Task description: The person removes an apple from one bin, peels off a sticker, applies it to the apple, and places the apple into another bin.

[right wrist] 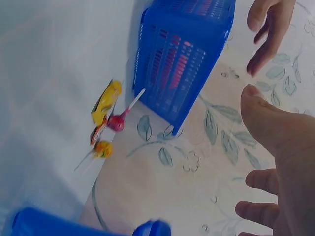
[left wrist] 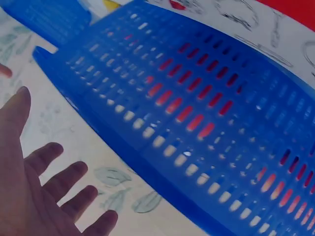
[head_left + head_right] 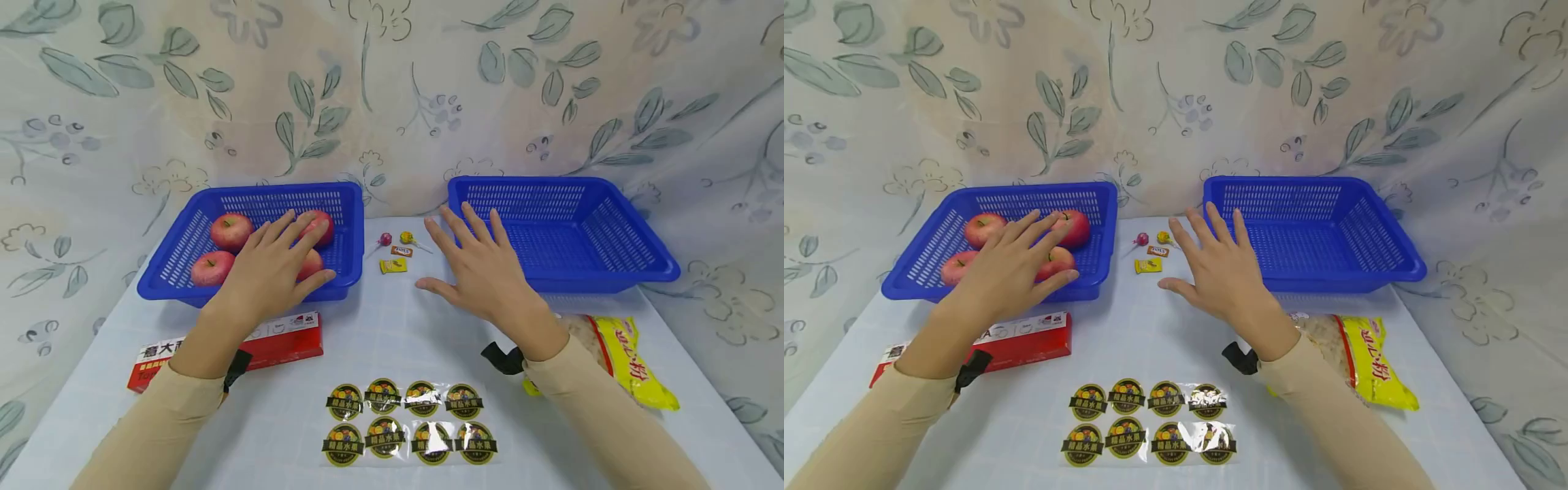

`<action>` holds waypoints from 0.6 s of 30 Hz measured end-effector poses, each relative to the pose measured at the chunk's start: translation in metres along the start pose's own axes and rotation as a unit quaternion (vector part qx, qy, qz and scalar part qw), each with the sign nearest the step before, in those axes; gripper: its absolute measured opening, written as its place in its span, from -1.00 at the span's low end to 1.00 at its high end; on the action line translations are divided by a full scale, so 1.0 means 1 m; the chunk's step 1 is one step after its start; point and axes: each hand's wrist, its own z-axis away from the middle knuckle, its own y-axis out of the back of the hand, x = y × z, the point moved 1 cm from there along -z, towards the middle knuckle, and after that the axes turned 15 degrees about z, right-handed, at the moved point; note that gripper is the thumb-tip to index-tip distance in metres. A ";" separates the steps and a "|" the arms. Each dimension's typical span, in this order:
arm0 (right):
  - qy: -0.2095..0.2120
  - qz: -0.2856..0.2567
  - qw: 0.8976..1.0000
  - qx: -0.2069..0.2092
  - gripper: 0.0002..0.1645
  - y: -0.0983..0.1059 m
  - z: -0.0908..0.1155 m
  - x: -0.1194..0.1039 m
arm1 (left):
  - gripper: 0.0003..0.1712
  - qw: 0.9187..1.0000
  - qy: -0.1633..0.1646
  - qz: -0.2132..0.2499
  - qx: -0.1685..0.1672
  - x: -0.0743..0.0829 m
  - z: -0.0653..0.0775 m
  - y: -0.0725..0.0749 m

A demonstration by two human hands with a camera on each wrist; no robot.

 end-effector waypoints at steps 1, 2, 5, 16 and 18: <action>0.003 -0.002 1.000 0.003 0.15 0.000 -0.001 -0.003 | -0.03 1.000 0.001 0.004 -0.002 -0.002 0.000 -0.001; 0.007 -0.004 1.000 0.005 0.14 0.001 -0.003 -0.006 | -0.03 1.000 0.001 0.009 -0.003 -0.005 -0.001 -0.001; 0.022 -0.012 1.000 0.009 0.12 0.001 -0.010 -0.014 | -0.03 1.000 0.005 0.023 -0.008 -0.012 -0.002 -0.001; 0.050 -0.077 0.996 -0.006 0.09 -0.001 -0.039 -0.041 | -0.08 0.997 0.034 0.058 -0.028 -0.032 -0.004 -0.002; 0.049 -0.095 0.994 -0.018 0.10 -0.003 -0.044 -0.045 | -0.10 0.997 0.036 0.068 -0.027 -0.035 -0.005 -0.002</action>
